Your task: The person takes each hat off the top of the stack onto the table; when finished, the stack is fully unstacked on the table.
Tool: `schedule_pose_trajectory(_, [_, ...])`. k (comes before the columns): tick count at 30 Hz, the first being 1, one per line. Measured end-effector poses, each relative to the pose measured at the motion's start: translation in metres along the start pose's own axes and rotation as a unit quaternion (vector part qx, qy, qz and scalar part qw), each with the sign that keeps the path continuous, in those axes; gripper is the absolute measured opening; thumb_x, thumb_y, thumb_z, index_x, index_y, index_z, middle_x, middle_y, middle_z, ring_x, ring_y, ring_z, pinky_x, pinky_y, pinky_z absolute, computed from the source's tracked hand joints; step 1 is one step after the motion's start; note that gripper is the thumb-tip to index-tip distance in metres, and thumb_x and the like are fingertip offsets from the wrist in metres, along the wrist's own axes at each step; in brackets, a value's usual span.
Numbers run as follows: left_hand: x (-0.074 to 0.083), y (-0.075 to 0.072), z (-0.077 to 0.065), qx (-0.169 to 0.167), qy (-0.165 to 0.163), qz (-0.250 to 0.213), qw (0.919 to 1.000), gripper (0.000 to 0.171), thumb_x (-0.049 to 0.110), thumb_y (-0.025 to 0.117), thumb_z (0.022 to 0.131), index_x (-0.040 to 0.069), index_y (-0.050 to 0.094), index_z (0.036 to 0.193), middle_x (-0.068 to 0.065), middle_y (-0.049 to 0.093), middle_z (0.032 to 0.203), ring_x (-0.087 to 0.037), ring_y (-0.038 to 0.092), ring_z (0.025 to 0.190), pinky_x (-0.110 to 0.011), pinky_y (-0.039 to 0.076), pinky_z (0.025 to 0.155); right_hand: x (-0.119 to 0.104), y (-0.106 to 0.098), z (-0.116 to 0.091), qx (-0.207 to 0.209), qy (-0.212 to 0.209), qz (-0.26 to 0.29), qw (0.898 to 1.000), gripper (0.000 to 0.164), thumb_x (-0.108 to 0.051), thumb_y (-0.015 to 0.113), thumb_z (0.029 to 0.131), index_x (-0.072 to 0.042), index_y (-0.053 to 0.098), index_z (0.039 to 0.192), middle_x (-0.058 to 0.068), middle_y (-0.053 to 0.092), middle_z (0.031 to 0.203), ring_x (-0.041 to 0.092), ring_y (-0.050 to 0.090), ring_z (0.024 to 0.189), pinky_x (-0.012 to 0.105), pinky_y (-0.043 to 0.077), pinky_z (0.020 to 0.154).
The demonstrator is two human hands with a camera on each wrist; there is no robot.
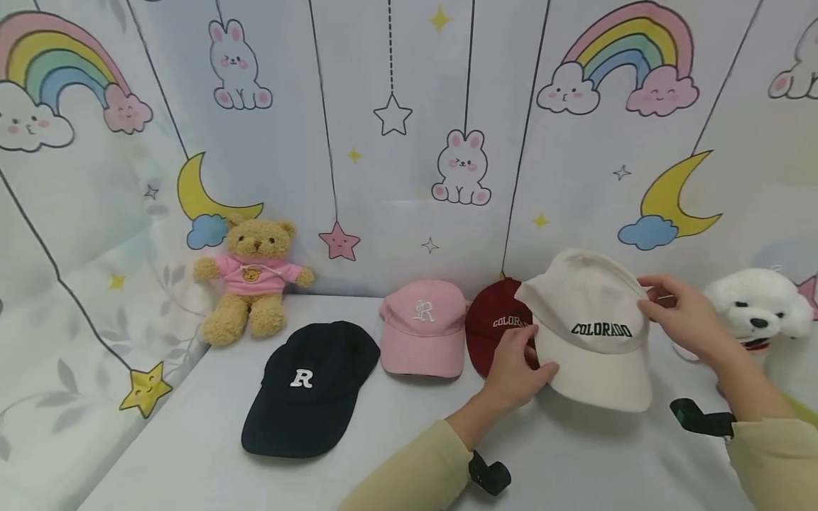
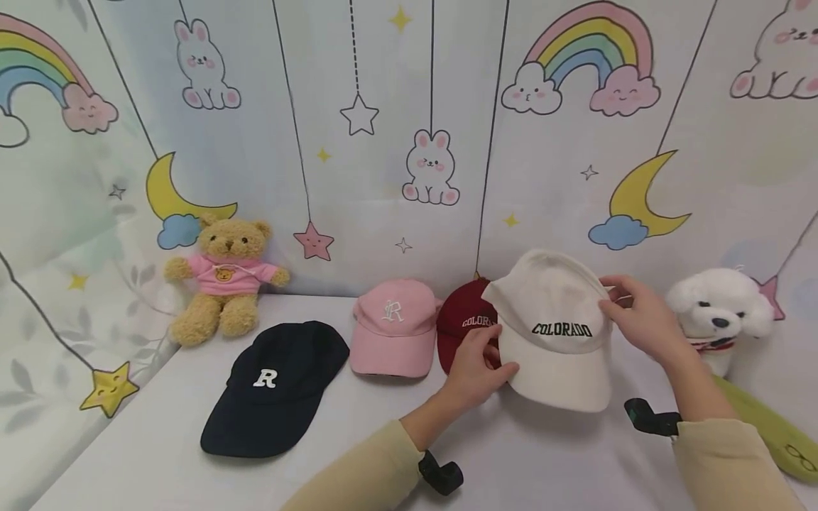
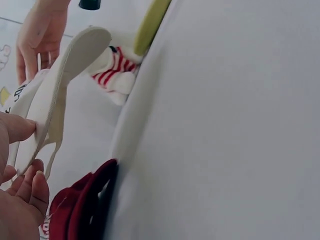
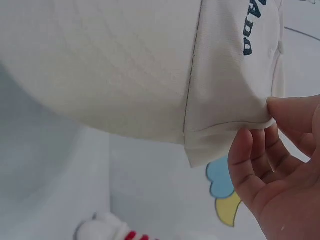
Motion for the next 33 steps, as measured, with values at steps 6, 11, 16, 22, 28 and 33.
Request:
schedule_pose_trajectory(6, [-0.001, 0.028, -0.003, -0.010, -0.022, -0.002, 0.9997, 0.059, 0.013, 0.078, 0.085, 0.003, 0.056, 0.139, 0.003, 0.052, 0.122, 0.006, 0.050, 0.085, -0.010, 0.044, 0.076, 0.023, -0.007, -0.007, -0.006, 0.022, -0.006, 1.000, 0.047, -0.019, 0.050, 0.106, 0.010, 0.041, 0.141, 0.026, 0.048, 0.114, 0.042, 0.051, 0.101, 0.019, 0.047, 0.061])
schedule_pose_trajectory(11, [-0.003, 0.048, -0.005, -0.013, -0.070, -0.023, 0.9972, 0.061, 0.014, 0.080, 0.083, 0.006, 0.058, 0.139, 0.009, 0.050, 0.122, 0.007, 0.048, 0.085, -0.011, 0.045, 0.072, 0.043, -0.011, -0.012, -0.004, 0.042, -0.033, 0.999, 0.047, -0.018, 0.052, 0.105, 0.011, 0.041, 0.140, 0.028, 0.049, 0.113, 0.047, 0.051, 0.100, 0.026, 0.046, 0.061])
schedule_pose_trajectory(16, [-0.001, 0.062, -0.005, -0.037, -0.085, 0.003, 0.9957, 0.062, 0.019, 0.081, 0.083, 0.007, 0.058, 0.139, 0.010, 0.051, 0.126, 0.006, 0.048, 0.087, -0.012, 0.044, 0.074, 0.063, -0.013, -0.014, -0.001, 0.062, -0.047, 0.997, 0.046, -0.017, 0.053, 0.104, 0.011, 0.042, 0.139, 0.027, 0.051, 0.110, 0.045, 0.049, 0.096, 0.031, 0.045, 0.059])
schedule_pose_trajectory(22, [-0.001, 0.074, -0.004, -0.066, -0.112, 0.037, 0.9909, 0.057, 0.026, 0.080, 0.084, 0.008, 0.061, 0.135, 0.011, 0.053, 0.106, 0.005, 0.044, 0.081, -0.014, 0.042, 0.067, 0.083, -0.011, -0.014, -0.006, 0.087, -0.050, 0.995, 0.046, -0.017, 0.052, 0.103, 0.011, 0.042, 0.138, 0.028, 0.050, 0.110, 0.044, 0.050, 0.095, 0.032, 0.044, 0.061])
schedule_pose_trajectory(28, [-0.007, 0.082, -0.003, -0.080, -0.141, 0.027, 0.9864, 0.055, 0.024, 0.077, 0.085, 0.007, 0.061, 0.134, 0.008, 0.054, 0.089, 0.003, 0.048, 0.075, -0.016, 0.044, 0.063, 0.096, -0.007, -0.011, -0.018, 0.082, -0.048, 0.995, 0.046, -0.016, 0.054, 0.101, 0.012, 0.045, 0.136, 0.031, 0.051, 0.111, 0.045, 0.051, 0.095, 0.034, 0.046, 0.062])
schedule_pose_trajectory(33, [-0.010, 0.086, -0.002, -0.088, -0.165, 0.010, 0.9823, 0.050, 0.024, 0.077, 0.084, 0.008, 0.064, 0.130, 0.006, 0.062, 0.091, 0.000, 0.054, 0.076, -0.019, 0.047, 0.068, 0.102, -0.002, -0.012, -0.008, 0.068, -0.052, 0.996, 0.041, -0.010, 0.056, 0.099, 0.015, 0.049, 0.130, 0.025, 0.053, 0.102, 0.035, 0.051, 0.085, 0.031, 0.046, 0.056])
Point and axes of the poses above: each hand's wrist, its own z-axis towards the middle knuckle, its own y-axis out of the palm, x = y × z, the point moved 8 cm from there along z, towards the middle knuckle
